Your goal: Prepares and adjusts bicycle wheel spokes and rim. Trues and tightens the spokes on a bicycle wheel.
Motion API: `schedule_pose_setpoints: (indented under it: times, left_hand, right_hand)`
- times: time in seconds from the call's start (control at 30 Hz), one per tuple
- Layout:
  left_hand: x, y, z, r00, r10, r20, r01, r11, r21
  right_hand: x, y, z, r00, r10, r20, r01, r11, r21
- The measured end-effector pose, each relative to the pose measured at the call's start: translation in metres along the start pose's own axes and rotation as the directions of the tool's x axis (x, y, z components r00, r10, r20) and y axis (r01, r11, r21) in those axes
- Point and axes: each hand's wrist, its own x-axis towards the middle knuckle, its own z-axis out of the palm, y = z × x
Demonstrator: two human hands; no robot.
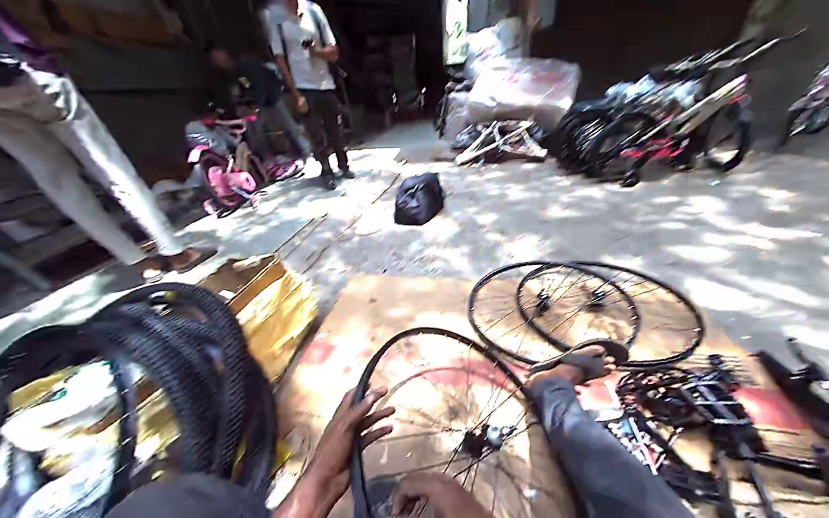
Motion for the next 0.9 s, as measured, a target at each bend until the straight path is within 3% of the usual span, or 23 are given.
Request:
schedule_pose_setpoints:
  times: [0.13,0.47,0.63,0.9]
  left_hand:
    - [-0.006,-0.001,-0.004,1.000,-0.022,-0.016,0.021,0.999,-0.042]
    - [-0.008,0.003,0.000,0.999,-0.043,-0.011,0.042,0.998,-0.036]
    - [-0.012,-0.001,0.005,0.998,-0.006,-0.064,0.004,0.999,-0.040]
    - [-0.032,-0.007,0.009,0.989,-0.008,-0.144,0.004,1.000,-0.028]
  right_hand:
    - [-0.001,0.005,-0.014,0.993,0.051,0.108,-0.047,0.998,-0.034]
    - [0.002,-0.008,-0.012,0.990,0.062,0.124,-0.063,0.998,0.004]
    - [-0.002,-0.008,-0.035,0.968,0.144,0.207,-0.126,0.987,-0.097]
    - [-0.008,-0.012,-0.020,0.939,0.016,0.344,-0.036,0.998,0.052]
